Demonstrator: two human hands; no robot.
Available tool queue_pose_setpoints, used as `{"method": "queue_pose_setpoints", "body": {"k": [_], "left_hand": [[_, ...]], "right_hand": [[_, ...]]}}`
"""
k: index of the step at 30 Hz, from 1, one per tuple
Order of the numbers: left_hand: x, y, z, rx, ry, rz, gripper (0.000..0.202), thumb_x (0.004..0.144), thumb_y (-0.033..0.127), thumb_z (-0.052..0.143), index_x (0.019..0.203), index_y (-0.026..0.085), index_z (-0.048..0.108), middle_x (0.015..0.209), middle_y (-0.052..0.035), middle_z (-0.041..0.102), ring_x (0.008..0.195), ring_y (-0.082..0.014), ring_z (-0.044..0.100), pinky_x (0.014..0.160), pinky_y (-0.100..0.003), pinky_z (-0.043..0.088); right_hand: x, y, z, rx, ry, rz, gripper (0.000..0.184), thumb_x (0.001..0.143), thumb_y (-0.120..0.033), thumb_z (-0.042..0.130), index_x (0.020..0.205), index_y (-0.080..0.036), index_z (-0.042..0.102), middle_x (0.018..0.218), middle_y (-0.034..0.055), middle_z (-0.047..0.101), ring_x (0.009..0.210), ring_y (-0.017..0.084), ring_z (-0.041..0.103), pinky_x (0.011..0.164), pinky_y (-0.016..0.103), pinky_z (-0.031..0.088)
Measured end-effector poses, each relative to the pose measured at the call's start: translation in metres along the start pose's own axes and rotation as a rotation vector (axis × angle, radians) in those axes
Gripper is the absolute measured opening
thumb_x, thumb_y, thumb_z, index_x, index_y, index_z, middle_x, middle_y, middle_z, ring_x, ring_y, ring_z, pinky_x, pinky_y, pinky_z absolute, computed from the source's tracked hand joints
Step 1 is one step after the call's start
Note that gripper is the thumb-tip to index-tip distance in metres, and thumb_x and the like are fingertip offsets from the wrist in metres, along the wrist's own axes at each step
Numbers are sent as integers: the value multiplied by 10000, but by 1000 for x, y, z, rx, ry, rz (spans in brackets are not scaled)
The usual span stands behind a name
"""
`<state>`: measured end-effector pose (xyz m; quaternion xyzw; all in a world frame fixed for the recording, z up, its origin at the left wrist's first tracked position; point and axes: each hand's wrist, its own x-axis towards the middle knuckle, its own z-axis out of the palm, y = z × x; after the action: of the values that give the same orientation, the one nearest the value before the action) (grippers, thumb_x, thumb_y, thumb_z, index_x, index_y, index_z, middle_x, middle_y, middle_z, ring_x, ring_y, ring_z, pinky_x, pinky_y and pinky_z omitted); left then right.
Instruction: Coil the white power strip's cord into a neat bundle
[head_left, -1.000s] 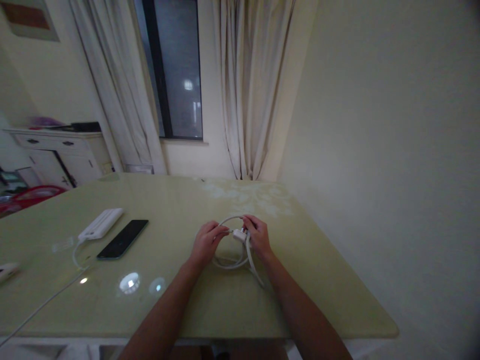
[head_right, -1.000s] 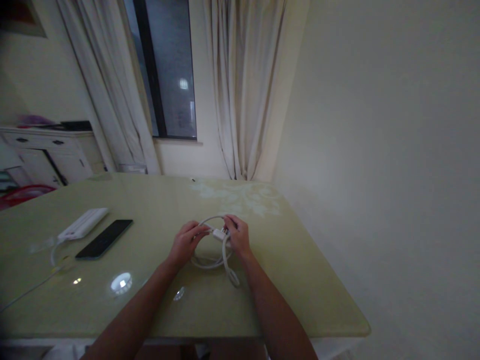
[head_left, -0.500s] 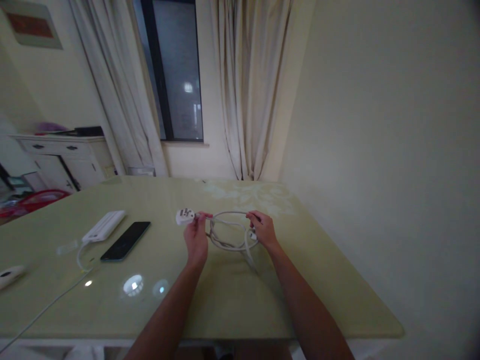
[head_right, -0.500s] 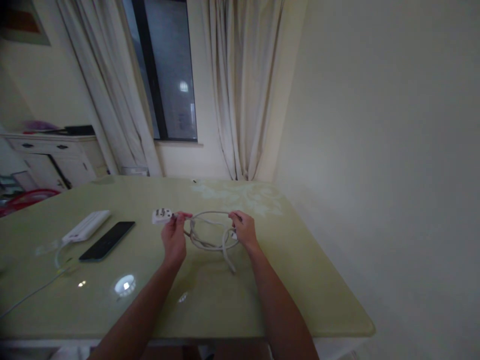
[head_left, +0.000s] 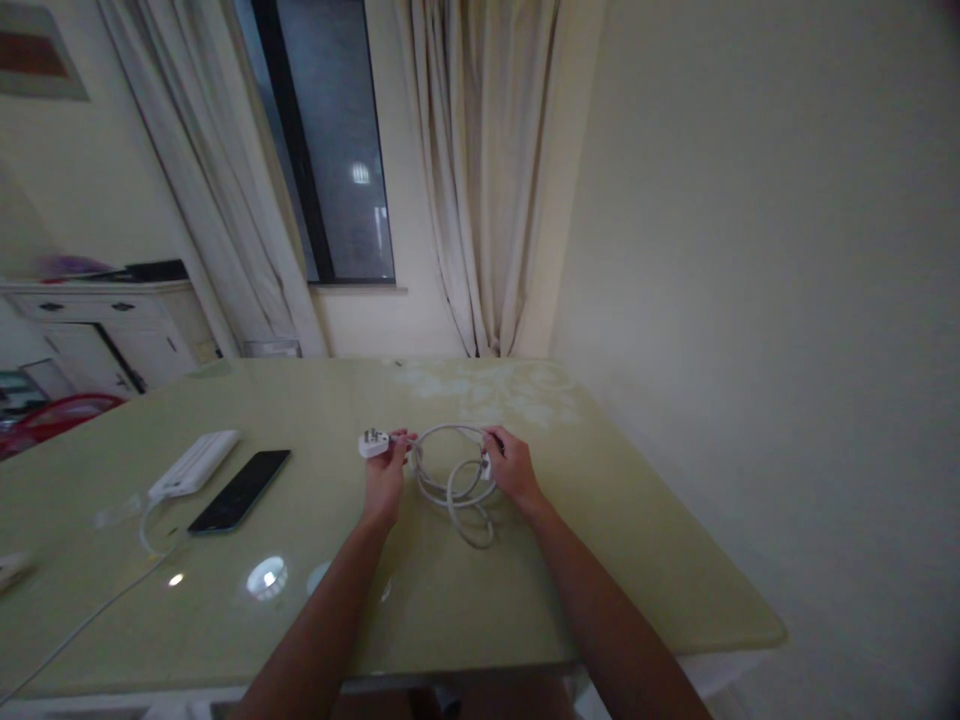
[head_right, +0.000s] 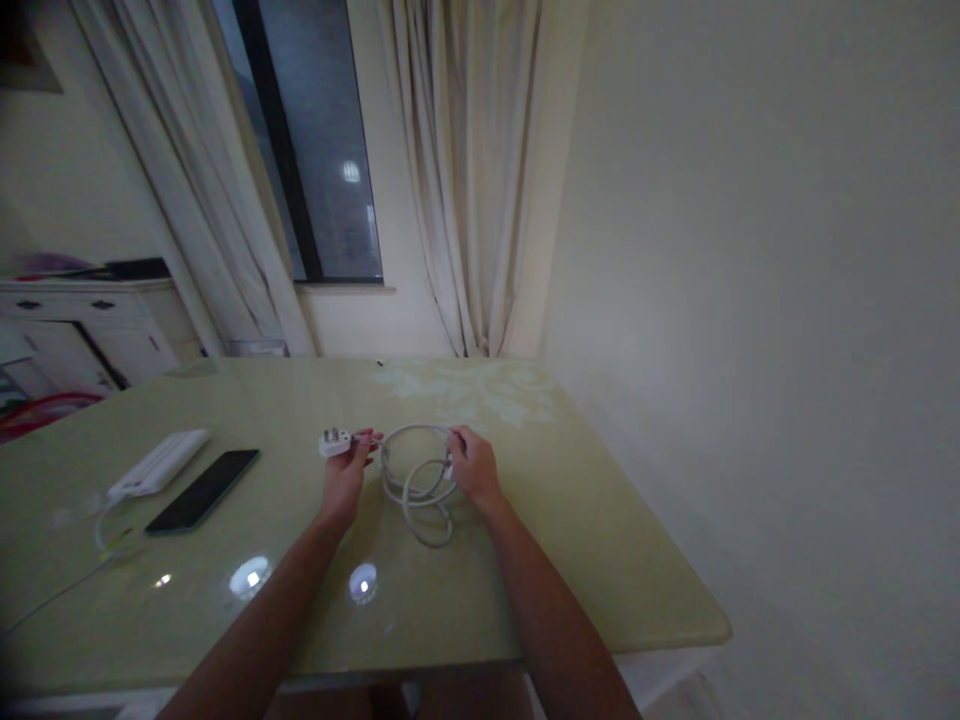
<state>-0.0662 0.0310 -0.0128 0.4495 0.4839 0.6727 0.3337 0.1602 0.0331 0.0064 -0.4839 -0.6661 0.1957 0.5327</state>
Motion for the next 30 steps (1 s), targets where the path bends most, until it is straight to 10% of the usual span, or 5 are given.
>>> {"method": "queue_pose_setpoints", "body": {"k": [10, 19, 25, 30], "left_hand": [[-13, -11, 5, 629, -371, 471, 356, 934, 310, 558, 1259, 270, 698, 1272, -85, 707, 1202, -306, 567, 1065, -502, 392], [-14, -9, 2, 762, -443, 460, 372, 941, 319, 541, 1272, 224, 682, 1262, -124, 680, 1155, -301, 568, 1035, -487, 422], [-18, 14, -17, 899, -780, 218, 583, 838, 591, 670, 1358, 329, 639, 1503, -67, 544, 1390, -338, 430, 1140, -514, 341], [-19, 20, -12, 979, -803, 205, 352, 833, 374, 698, 1178, 322, 743, 1392, -36, 651, 1392, -313, 451, 1162, -498, 301]], "right_hand": [[1, 11, 9, -22, 132, 33, 331, 982, -424, 488, 1021, -191, 719, 1016, 100, 702, 933, 220, 637, 861, 345, 488], [2, 14, 2, -59, 184, 13, 345, 996, -442, 471, 1022, -183, 699, 1038, 110, 680, 969, 226, 620, 916, 359, 472], [0, 3, -8, -251, 258, -129, 299, 1006, -407, 492, 1057, -172, 669, 1054, 105, 642, 1009, 235, 586, 960, 398, 470], [-6, -10, -3, -290, 234, -161, 284, 1016, -403, 494, 1061, -180, 664, 1054, 98, 619, 1032, 234, 587, 952, 382, 481]]}}
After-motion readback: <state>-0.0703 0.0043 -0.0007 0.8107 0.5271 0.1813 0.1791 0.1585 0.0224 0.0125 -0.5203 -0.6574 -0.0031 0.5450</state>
